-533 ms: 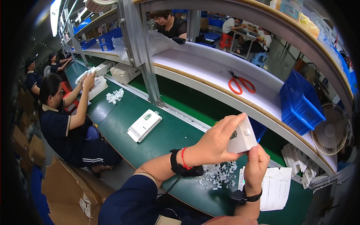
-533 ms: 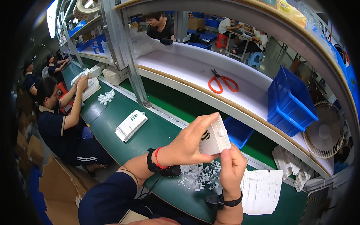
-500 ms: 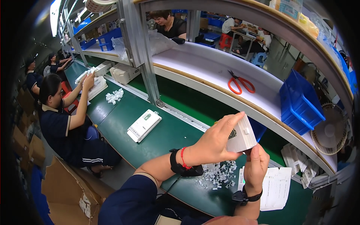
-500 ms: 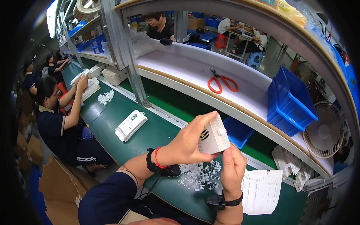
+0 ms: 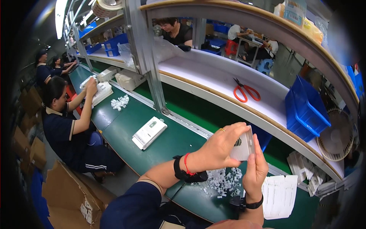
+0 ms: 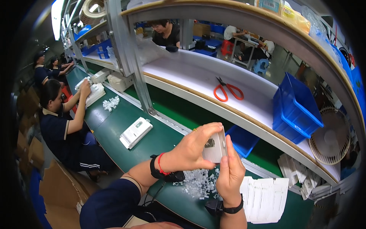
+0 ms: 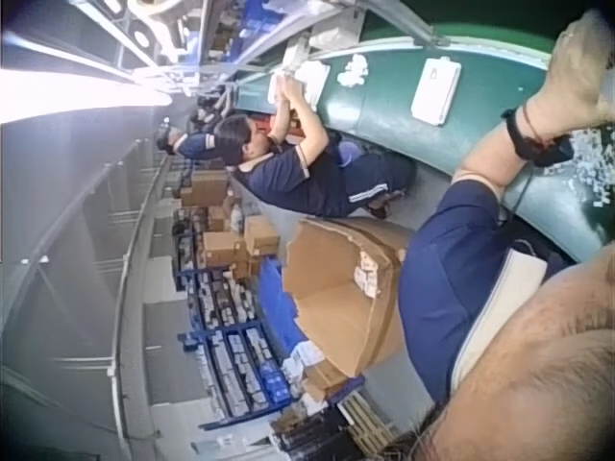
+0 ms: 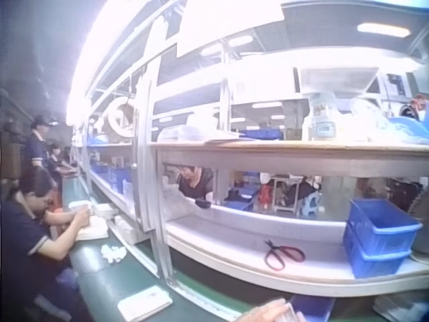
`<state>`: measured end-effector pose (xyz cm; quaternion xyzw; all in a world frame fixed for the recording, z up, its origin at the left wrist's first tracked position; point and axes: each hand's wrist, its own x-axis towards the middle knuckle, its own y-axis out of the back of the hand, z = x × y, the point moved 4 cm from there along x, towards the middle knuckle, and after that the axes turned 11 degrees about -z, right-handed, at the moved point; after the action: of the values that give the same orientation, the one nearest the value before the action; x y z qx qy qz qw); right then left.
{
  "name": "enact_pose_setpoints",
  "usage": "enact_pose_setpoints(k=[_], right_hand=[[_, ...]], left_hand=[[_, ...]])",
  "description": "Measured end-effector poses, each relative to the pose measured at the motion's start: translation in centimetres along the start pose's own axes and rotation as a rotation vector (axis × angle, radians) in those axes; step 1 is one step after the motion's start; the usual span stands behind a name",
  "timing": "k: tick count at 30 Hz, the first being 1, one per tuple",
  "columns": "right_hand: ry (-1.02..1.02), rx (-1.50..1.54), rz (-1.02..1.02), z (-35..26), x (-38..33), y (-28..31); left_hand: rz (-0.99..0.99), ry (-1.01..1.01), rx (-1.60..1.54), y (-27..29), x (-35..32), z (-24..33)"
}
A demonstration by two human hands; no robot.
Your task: The recorder is assembling small electronic components, specifically inserting small white plastic parts into a white rectangular housing and closing the casing.
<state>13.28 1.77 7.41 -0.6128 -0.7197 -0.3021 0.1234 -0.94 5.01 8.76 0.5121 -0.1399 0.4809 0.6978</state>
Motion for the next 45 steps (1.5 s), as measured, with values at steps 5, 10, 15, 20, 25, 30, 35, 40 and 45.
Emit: enact_pose_setpoints(k=[5, 10, 15, 20, 25, 30, 35, 40, 45], right_hand=[[0.162, -0.182, -0.102, -0.5, -0.5, 0.5], [-0.137, 0.289, 0.067, 1.3, -0.6, 1.5], [-0.118, 0.169, 0.207, 1.4, -0.3, 2.3], [-0.067, 0.313, 0.241, 1.5, -0.1, 4.2], [-0.071, 0.141, 0.301, 1.0, -0.5, 4.4], [0.001, 0.050, 0.256, 0.6, -0.6, 4.5], [-0.025, 0.284, 0.114, 1.6, 0.0, 2.2], [0.004, -0.040, 0.130, 2.3, -0.1, 1.2], [0.049, -0.138, 0.141, 2.0, 0.3, 0.4]], left_hand=[[-0.100, 0.031, 0.014, -0.3, -0.1, 0.6], [-0.098, -0.112, 0.288, -1.1, -0.3, 1.6], [-0.086, -0.113, 0.259, -0.5, 0.2, 1.4], [-0.096, 0.032, 0.310, -0.1, 0.0, 0.3], [-0.081, 0.032, 0.272, -0.8, -0.1, 0.3], [-0.040, 0.045, 0.315, -0.8, 0.4, 0.9], [0.016, 0.141, 0.361, 0.2, 0.2, 0.1], [0.053, 0.209, 0.428, -0.7, 0.3, 0.4], [0.119, 0.205, 0.427, -1.5, -0.4, -0.1]])
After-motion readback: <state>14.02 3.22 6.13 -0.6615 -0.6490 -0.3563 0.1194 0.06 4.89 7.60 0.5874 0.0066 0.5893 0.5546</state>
